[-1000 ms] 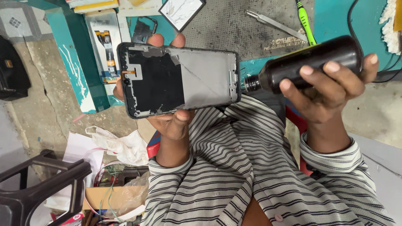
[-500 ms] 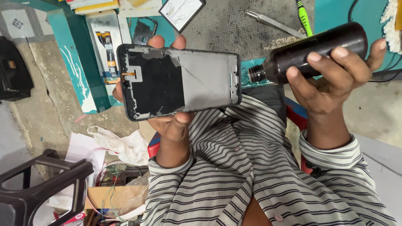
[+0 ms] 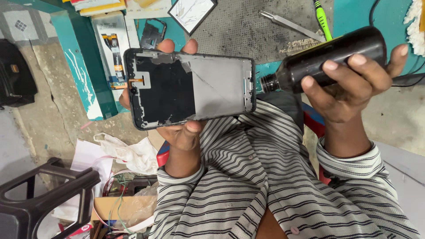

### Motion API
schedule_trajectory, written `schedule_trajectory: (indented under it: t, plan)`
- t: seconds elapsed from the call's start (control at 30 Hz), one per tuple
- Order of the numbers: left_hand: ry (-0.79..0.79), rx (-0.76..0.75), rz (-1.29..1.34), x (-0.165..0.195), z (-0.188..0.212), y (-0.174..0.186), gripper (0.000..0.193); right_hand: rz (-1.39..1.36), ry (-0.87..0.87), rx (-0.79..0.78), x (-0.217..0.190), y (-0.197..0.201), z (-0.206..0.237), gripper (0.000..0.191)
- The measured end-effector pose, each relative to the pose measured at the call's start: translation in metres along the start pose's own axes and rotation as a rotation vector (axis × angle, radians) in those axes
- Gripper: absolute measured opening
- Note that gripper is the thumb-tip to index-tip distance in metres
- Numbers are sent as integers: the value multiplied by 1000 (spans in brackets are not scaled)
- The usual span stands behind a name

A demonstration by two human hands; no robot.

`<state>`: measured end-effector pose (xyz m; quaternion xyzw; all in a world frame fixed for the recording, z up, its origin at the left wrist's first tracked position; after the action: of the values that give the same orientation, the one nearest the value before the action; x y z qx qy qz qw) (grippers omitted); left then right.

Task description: The person holds a disassembled smartphone with a cracked display and cleans its frame and screen using a brush, applying liquid from a bottle onto the assembly. They use tweezers to pick at the frame edges and work on the phone over a repair workbench.

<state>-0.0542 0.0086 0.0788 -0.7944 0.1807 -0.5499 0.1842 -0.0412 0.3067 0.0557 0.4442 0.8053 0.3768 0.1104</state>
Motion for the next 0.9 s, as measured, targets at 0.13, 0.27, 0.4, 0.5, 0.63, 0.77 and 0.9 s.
schedule_trajectory:
  t: [0.13,0.27,0.4,0.5,0.63,0.77,0.9]
  plan:
    - [247,97,778,-6,-1,6,91,38,-1,-34,2,-4,-3,36]
    - [253,22,766,-3,0,9,88,5,-27,-46,5,-2,-1,36]
    - [224,-25,520,0,3,9,89,-20,-15,-45,5,-3,1,35]
    - [104,-27,262,0,5,6,83,26,5,-41,6,-5,0,34]
    - [53,36,135,-3,7,6,82,-6,-6,-35,6,-3,-2,35]
    - [50,20,221,0,9,5,80,-28,-20,-25,6,-6,-2,35]
    - [31,51,133,-1,11,0,85,30,4,-9,10,-10,-2,35]
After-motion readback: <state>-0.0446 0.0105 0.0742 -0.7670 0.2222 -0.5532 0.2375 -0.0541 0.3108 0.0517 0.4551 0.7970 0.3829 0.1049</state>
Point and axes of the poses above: each hand's wrist, its own z-axis away from the middle knuckle, its own y-axis out of the back of the hand, x = y × z, the point moved 5 cm from there along -z, towards the middle knuckle, and after that the axes turned 6 degrees about -x, right-handed, at the moved point
